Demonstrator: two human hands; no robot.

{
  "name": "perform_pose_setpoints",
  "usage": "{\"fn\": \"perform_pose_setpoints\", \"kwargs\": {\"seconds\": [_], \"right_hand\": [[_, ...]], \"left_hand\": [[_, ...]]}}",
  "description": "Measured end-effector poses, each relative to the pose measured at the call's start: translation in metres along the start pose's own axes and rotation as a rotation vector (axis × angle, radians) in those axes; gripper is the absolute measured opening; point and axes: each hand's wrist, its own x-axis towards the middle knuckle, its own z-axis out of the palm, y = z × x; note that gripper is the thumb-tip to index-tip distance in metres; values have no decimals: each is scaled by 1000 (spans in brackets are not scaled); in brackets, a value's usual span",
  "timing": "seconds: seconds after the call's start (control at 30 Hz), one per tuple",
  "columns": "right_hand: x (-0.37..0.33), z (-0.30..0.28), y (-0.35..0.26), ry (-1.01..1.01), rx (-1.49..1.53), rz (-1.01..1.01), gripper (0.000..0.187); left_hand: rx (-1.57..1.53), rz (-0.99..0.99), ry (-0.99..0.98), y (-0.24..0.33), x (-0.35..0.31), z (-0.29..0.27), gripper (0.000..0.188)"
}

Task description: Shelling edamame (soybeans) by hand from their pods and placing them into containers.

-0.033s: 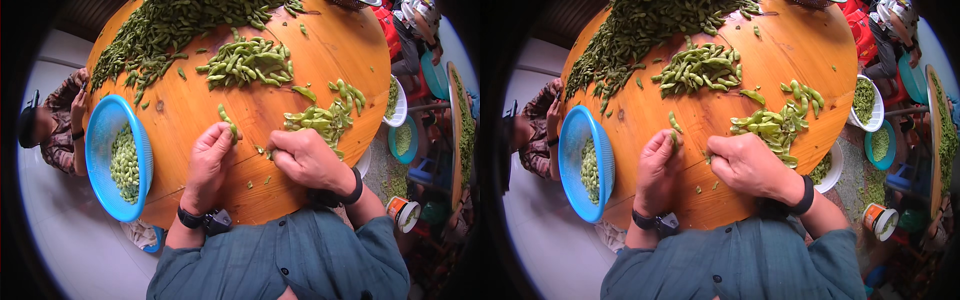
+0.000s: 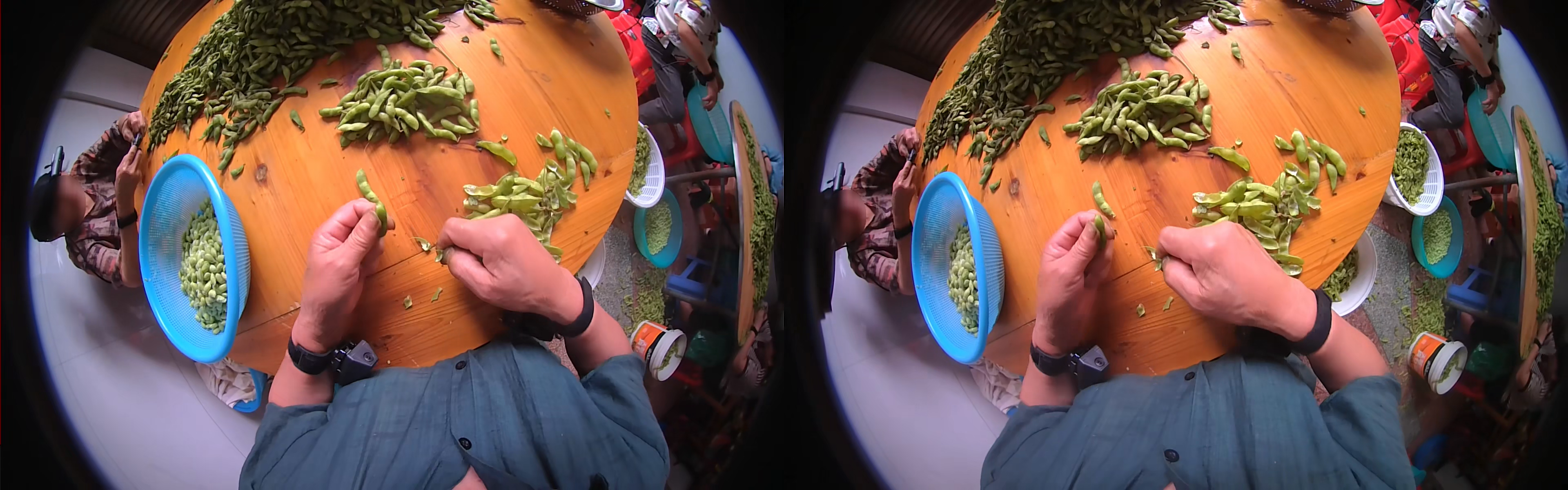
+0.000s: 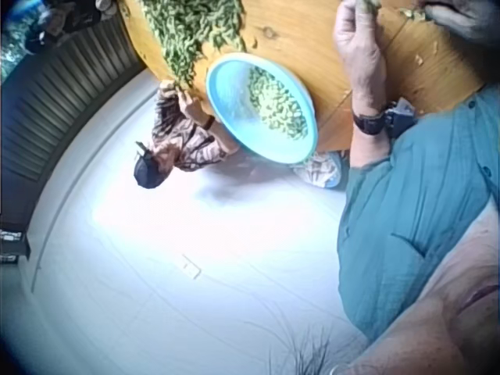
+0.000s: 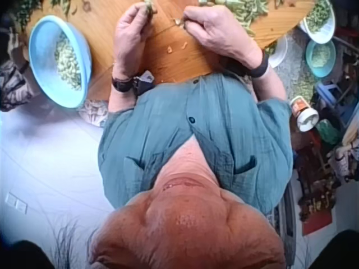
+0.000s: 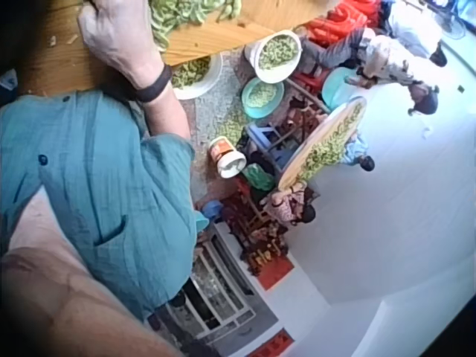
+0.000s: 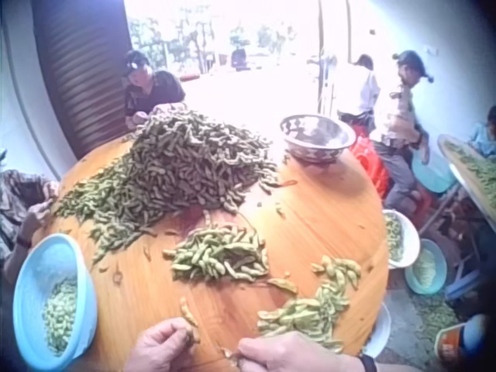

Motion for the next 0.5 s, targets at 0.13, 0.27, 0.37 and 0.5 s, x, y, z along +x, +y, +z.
{"fn": "perform_pose_setpoints", "kwargs": {"seconds": [0.13, 0.27, 0.37, 0.5], "right_hand": [[-8, 2, -7, 147, -136, 34, 16], [-3, 7, -9, 286, 106, 73, 18], [-1, 10, -13, 267, 233, 148, 17], [1, 15, -8, 266, 344, 228, 16]], "left_hand": [[274, 147, -11, 1, -1, 9, 12], [378, 196, 14, -4, 1, 16, 9], [532, 321, 7, -9, 2, 18, 6], [609, 368, -12, -15, 0, 23, 4]]}}
